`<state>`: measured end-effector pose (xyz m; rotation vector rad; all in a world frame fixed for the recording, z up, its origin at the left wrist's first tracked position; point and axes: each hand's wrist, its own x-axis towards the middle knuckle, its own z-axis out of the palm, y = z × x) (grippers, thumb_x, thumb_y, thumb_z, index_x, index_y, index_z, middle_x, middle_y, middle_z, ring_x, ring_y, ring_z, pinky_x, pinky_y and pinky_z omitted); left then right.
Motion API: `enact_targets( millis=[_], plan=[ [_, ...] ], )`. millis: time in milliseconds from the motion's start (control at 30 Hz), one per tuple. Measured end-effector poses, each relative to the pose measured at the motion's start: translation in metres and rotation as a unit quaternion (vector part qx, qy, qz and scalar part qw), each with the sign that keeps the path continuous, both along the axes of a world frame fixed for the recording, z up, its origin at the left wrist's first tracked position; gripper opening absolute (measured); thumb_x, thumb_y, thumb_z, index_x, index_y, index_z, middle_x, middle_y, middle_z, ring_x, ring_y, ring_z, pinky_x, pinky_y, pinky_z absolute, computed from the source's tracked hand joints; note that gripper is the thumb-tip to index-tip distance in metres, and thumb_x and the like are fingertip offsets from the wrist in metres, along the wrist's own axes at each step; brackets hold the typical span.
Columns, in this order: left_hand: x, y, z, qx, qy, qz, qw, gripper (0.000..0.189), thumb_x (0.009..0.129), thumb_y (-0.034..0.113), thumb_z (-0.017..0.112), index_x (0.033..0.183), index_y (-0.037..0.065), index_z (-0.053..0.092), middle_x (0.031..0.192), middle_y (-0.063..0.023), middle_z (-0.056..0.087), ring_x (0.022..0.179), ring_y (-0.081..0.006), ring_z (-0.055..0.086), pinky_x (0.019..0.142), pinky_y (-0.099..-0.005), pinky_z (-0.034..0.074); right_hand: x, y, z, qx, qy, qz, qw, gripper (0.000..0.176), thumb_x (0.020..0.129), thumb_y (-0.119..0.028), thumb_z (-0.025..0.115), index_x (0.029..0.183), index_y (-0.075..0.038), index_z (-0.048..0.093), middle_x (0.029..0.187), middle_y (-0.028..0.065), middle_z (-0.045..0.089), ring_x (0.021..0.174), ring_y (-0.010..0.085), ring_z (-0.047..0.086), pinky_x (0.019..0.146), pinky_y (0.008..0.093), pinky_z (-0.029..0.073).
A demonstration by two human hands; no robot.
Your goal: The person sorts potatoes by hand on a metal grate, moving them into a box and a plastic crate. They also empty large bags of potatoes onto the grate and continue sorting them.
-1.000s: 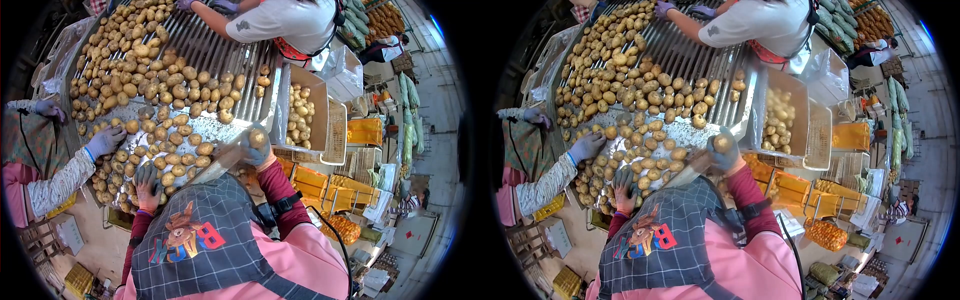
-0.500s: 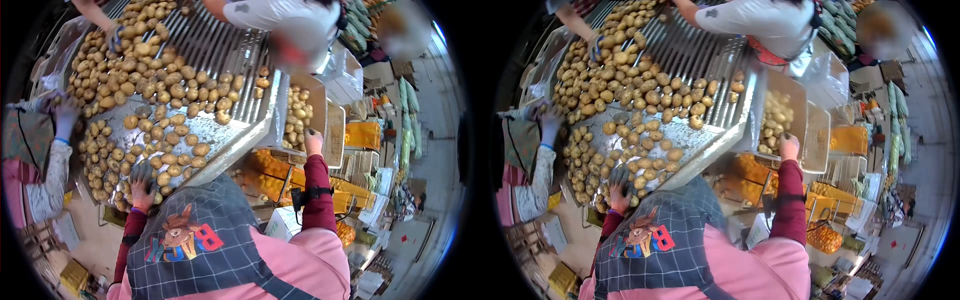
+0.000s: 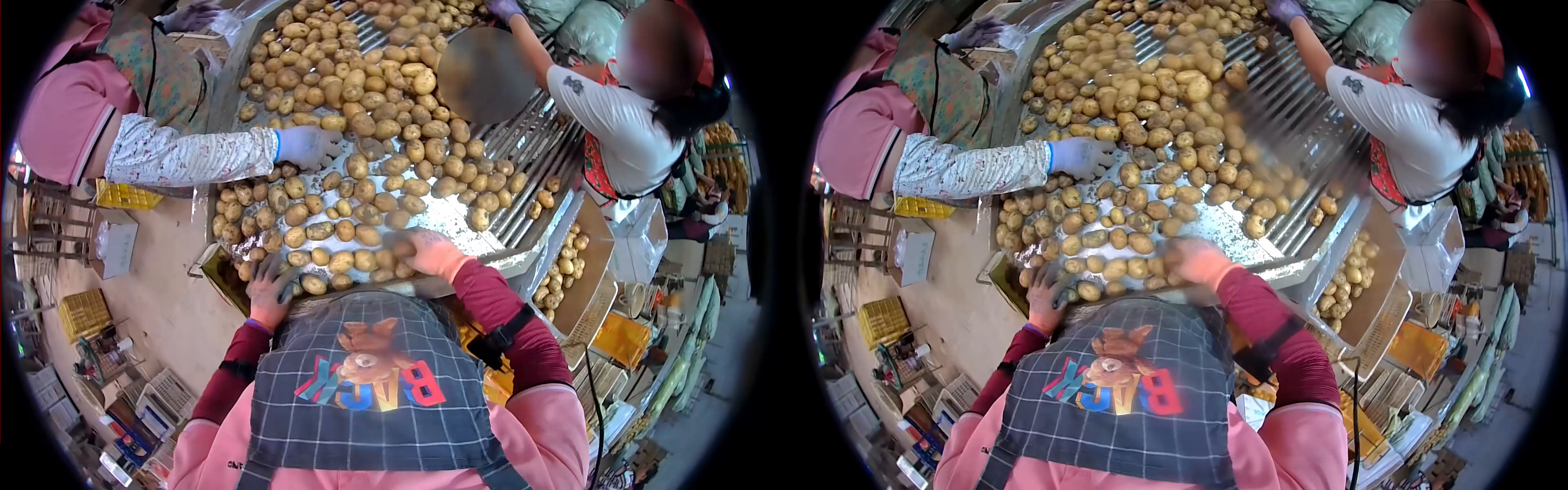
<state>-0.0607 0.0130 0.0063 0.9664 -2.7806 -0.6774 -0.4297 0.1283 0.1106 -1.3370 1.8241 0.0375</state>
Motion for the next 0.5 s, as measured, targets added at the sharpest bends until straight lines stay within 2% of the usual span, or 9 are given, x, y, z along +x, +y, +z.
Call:
enact_targets(
  millis=[33,100,167,233,300,367,433,467,500],
  plan=[
    [0.002,0.000,-0.001,-0.015,0.021,0.044,0.999,0.045,0.077,0.013,0.067,0.122,0.014,0.068,0.140,-0.0151,0.053,0.134,-0.0365,0.044,0.119,-0.0520,0.024,-0.006,-0.017,-0.004,-0.006,-0.053,-0.008,0.999,0.034,0.088,-0.026,0.062,0.120,-0.014,0.066,0.112,0.0163,0.068,0.110,0.0328,0.063,0.097,0.0443,0.048],
    [0.011,0.004,-0.004,-0.042,0.056,0.130,0.989,0.045,0.077,0.013,0.067,0.122,0.013,0.068,0.139,-0.0153,0.054,0.133,-0.0375,0.045,0.119,-0.0519,0.024,-0.014,-0.063,-0.003,-0.120,0.026,-0.020,0.992,0.032,0.087,-0.022,0.061,0.115,-0.009,0.068,0.111,0.0200,0.068,0.106,0.0352,0.065,0.093,0.0458,0.050],
    [0.011,0.004,-0.007,-0.014,0.073,0.137,0.988,0.048,0.079,0.018,0.068,0.127,0.014,0.064,0.144,-0.0155,0.050,0.135,-0.0376,0.042,0.119,-0.0530,0.022,-0.018,-0.111,-0.042,-0.324,0.078,-0.106,0.937,0.031,0.086,-0.019,0.057,0.111,-0.004,0.069,0.114,0.0234,0.067,0.104,0.0370,0.066,0.092,0.0464,0.052],
    [0.000,0.003,-0.002,0.040,0.071,0.127,0.989,0.052,0.080,0.022,0.068,0.131,0.015,0.062,0.147,-0.0149,0.048,0.137,-0.0366,0.041,0.120,-0.0542,0.020,0.004,-0.162,-0.049,-0.090,0.051,-0.028,0.994,0.033,0.086,-0.018,0.055,0.110,0.001,0.067,0.119,0.0252,0.066,0.114,0.0352,0.063,0.100,0.0437,0.049],
    [-0.006,0.007,0.003,-0.006,-0.075,0.001,0.997,0.058,0.080,0.028,0.069,0.137,0.022,0.059,0.147,-0.0137,0.046,0.141,-0.0358,0.037,0.121,-0.0569,0.013,0.041,-0.156,-0.092,-0.199,0.081,0.123,0.969,0.044,0.086,-0.021,0.057,0.126,-0.007,0.064,0.130,0.0223,0.062,0.123,0.0345,0.058,0.107,0.0405,0.044],
    [0.011,-0.001,-0.006,-0.001,-0.079,0.016,0.997,0.057,0.081,0.028,0.068,0.137,0.026,0.058,0.147,-0.0141,0.047,0.141,-0.0372,0.037,0.121,-0.0577,0.015,0.042,-0.142,-0.031,-0.101,-0.159,0.014,0.982,0.052,0.087,-0.024,0.065,0.136,-0.011,0.059,0.137,0.0188,0.057,0.122,0.0317,0.058,0.106,0.0401,0.046],
    [0.033,-0.001,-0.008,-0.010,-0.075,0.104,0.992,0.054,0.082,0.026,0.067,0.136,0.025,0.059,0.145,-0.0146,0.048,0.140,-0.0382,0.037,0.120,-0.0585,0.016,0.019,-0.111,-0.039,-0.207,-0.204,-0.033,0.956,0.053,0.086,-0.022,0.067,0.137,-0.011,0.058,0.138,0.0167,0.058,0.122,0.0319,0.058,0.105,0.0383,0.046],
    [0.044,0.002,-0.011,-0.038,-0.032,0.146,0.988,0.053,0.080,0.020,0.067,0.133,0.017,0.061,0.142,-0.0161,0.051,0.138,-0.0396,0.038,0.119,-0.0566,0.020,0.004,-0.088,-0.031,-0.265,-0.064,-0.036,0.962,0.049,0.085,-0.019,0.068,0.132,-0.010,0.061,0.132,0.0161,0.062,0.116,0.0309,0.062,0.098,0.0370,0.050],
    [0.048,0.002,-0.012,-0.032,-0.006,0.177,0.984,0.052,0.080,0.018,0.067,0.132,0.014,0.061,0.142,-0.0166,0.051,0.138,-0.0400,0.038,0.119,-0.0556,0.021,-0.016,-0.065,-0.029,-0.212,0.006,-0.072,0.975,0.044,0.084,-0.019,0.071,0.126,-0.008,0.064,0.123,0.0155,0.067,0.111,0.0291,0.065,0.094,0.0373,0.052]
  ],
)
